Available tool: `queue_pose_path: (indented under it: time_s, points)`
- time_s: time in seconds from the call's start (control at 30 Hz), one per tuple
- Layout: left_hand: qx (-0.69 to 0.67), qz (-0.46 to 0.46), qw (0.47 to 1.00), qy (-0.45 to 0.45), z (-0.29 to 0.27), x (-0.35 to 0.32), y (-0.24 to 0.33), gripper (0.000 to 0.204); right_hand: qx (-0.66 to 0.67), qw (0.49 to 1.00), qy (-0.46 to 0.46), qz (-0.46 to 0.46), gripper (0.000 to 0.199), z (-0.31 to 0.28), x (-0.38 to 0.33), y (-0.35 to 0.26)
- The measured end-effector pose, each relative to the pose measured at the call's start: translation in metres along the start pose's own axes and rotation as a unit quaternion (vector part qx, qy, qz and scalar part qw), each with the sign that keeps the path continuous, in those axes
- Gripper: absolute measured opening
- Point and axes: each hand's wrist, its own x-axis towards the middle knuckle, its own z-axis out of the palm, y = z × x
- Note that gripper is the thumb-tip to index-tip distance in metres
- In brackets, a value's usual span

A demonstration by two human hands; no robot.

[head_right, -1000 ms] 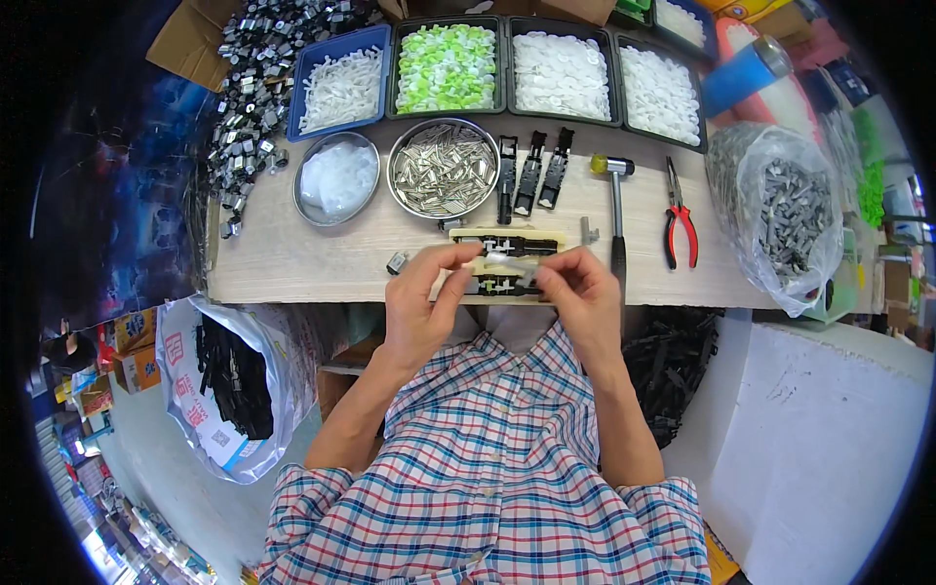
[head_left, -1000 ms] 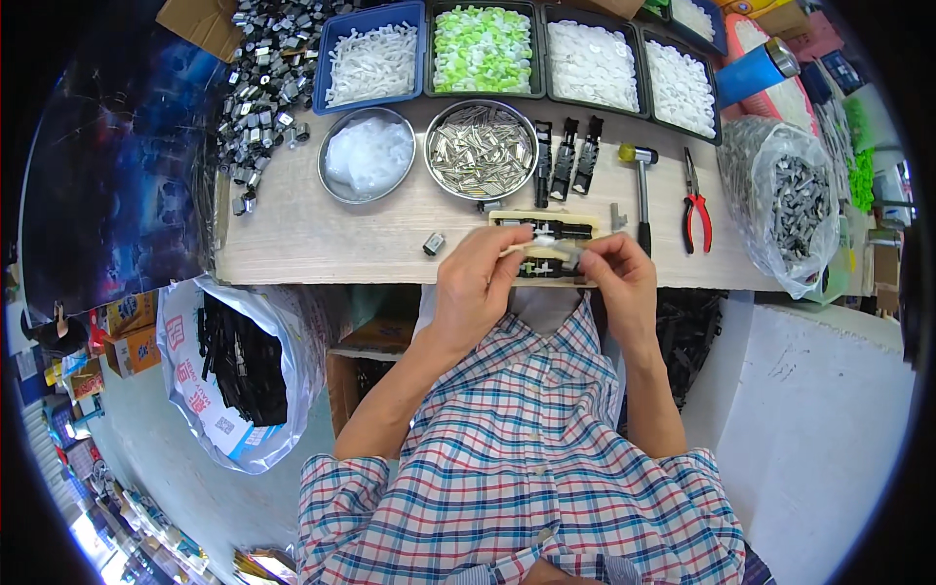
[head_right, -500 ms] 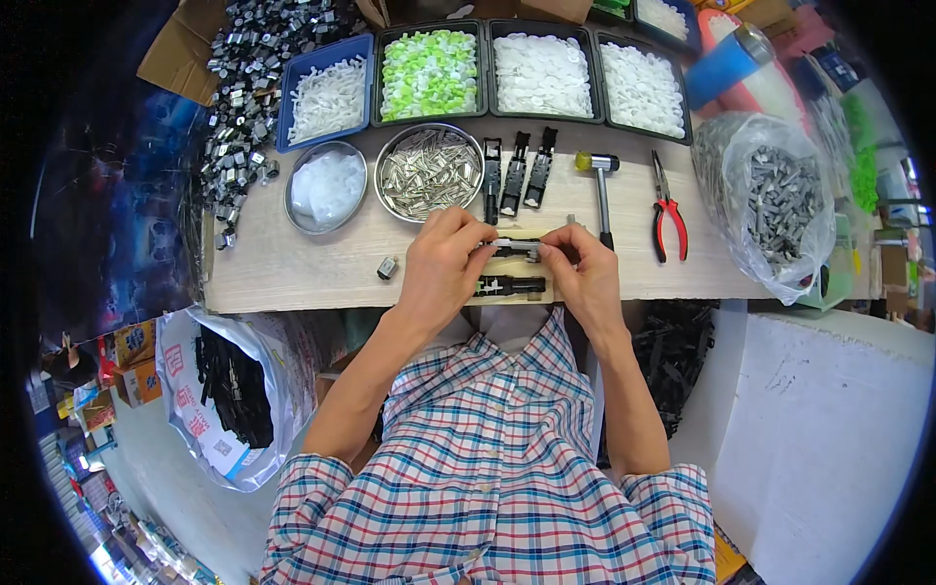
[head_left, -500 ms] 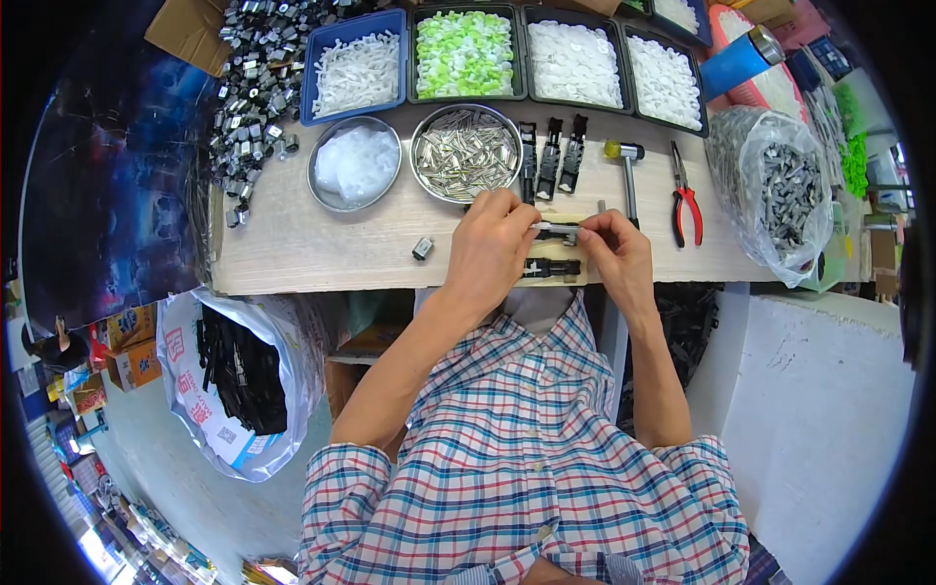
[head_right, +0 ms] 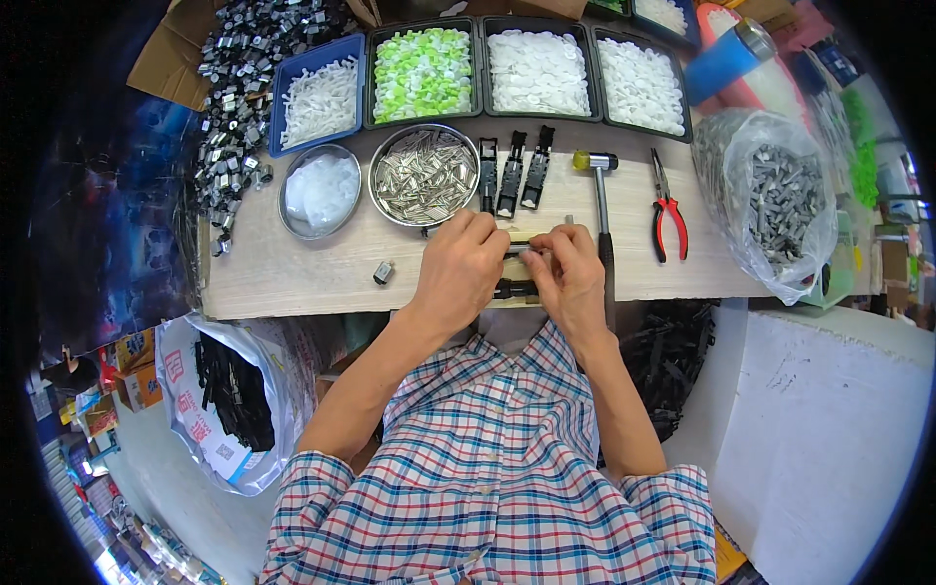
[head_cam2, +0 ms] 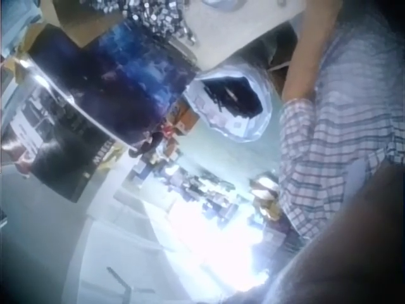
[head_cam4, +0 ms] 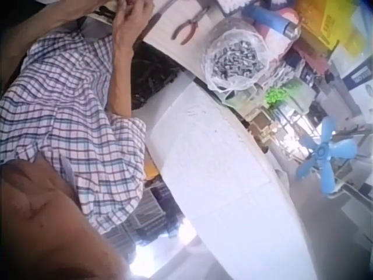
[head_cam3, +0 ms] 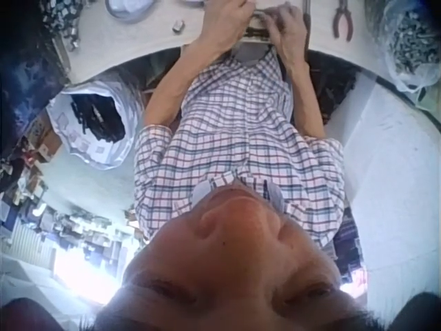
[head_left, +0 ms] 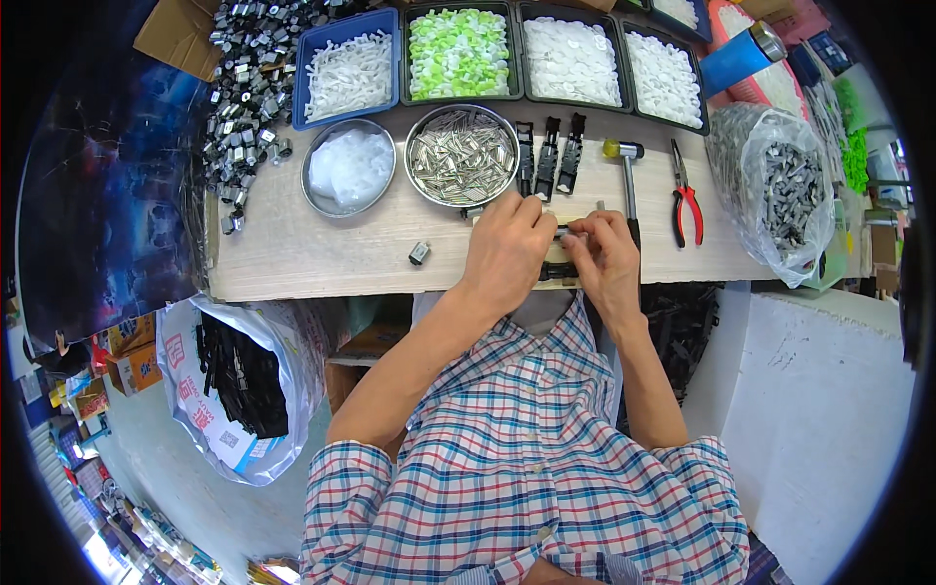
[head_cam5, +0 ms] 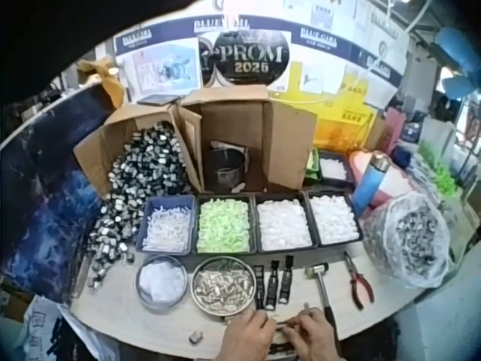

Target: Assembling small industrial or toy parts on a workbench using a jig and manual tools.

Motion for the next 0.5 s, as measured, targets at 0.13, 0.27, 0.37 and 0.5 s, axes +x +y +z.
queue_pose_path:
  time_s: [0.13, 0.27, 0.37, 0.5]
  points:
    - [0.005, 0.004, 1.000, 0.001, -0.001, 0.002, 0.000, 0.013, -0.042, 0.999, 0.027, -0.014, 0.016, 0.008, -0.004, 0.004]
    - [0.018, 0.009, 1.000, -0.010, -0.003, 0.003, 0.000, 0.012, -0.011, 0.998, 0.049, -0.030, 0.015, 0.012, -0.007, 0.005]
    - [0.019, 0.019, 0.999, -0.031, -0.004, 0.003, -0.002, 0.011, 0.002, 0.999, 0.033, -0.015, 0.017, 0.011, -0.007, 0.010]
    - [0.032, 0.029, 0.998, -0.039, -0.008, 0.005, -0.001, 0.011, 0.009, 1.000, 0.021, 0.017, 0.016, 0.005, -0.006, 0.010]
